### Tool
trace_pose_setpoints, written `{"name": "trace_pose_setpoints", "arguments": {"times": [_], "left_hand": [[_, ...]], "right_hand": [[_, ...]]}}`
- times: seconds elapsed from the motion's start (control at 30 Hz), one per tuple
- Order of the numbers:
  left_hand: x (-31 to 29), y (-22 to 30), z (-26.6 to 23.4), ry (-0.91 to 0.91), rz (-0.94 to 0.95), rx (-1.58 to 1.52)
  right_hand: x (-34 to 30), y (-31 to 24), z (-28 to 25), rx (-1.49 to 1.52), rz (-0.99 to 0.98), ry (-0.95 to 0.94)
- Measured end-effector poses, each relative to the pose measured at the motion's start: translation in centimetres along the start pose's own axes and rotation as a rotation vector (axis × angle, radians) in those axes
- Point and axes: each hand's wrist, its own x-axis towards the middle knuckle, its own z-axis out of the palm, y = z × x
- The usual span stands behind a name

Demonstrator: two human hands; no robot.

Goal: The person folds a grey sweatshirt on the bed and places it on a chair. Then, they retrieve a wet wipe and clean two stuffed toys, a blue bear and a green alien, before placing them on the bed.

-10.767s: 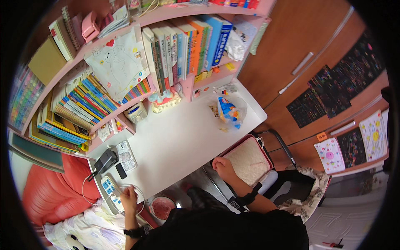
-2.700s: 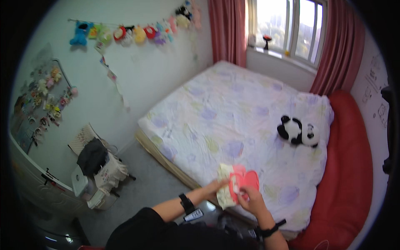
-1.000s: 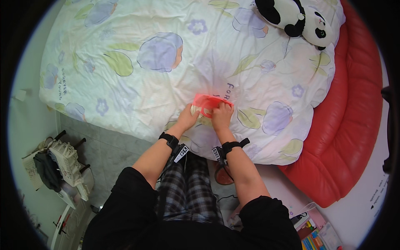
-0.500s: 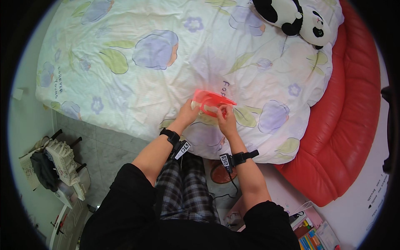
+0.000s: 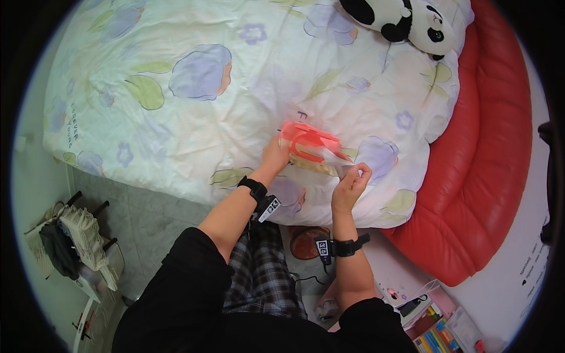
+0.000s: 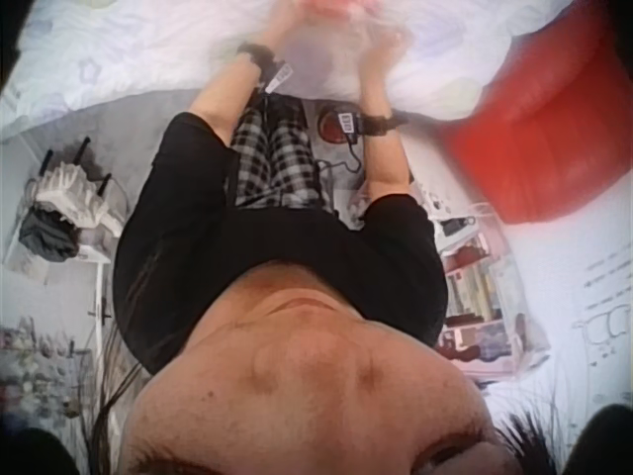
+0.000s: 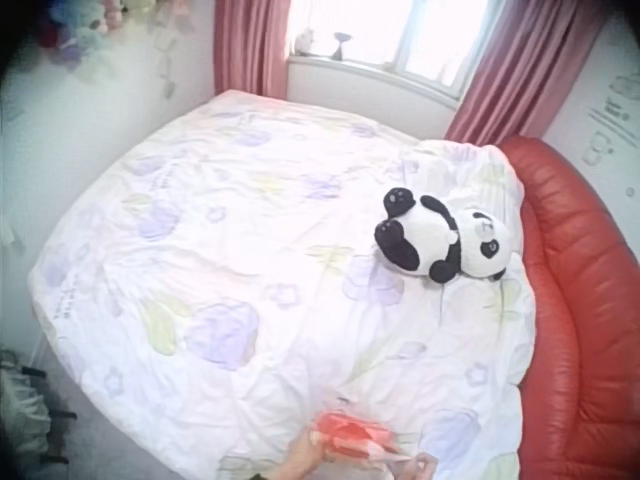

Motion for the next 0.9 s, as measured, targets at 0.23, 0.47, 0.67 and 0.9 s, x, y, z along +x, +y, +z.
{"name": "trace_pose_setpoints", "arguments": {"times": [0.23,0.47,0.67,0.9], "left_hand": [[0.0,-1.9,1.0,0.084,0.099,0.138],[-0.8,-0.5,0.6,-0.037,0.293,0.063],[-1.2,2.8,1.4,0.059,0.444,0.389],[-4.3,7.8,2.1,-0.574,0.087,-0.514]], "right_hand": [[3.3,-0.4,-2.3,-0.011,0.193,0.107],[4.4,-1.7,-4.8,0.2,0.351,0.234],[4.0,-3.1,-6.8,0.349,0.429,0.192],[3.2,-3.9,-6.3,0.435,0.565,0.033]]}}
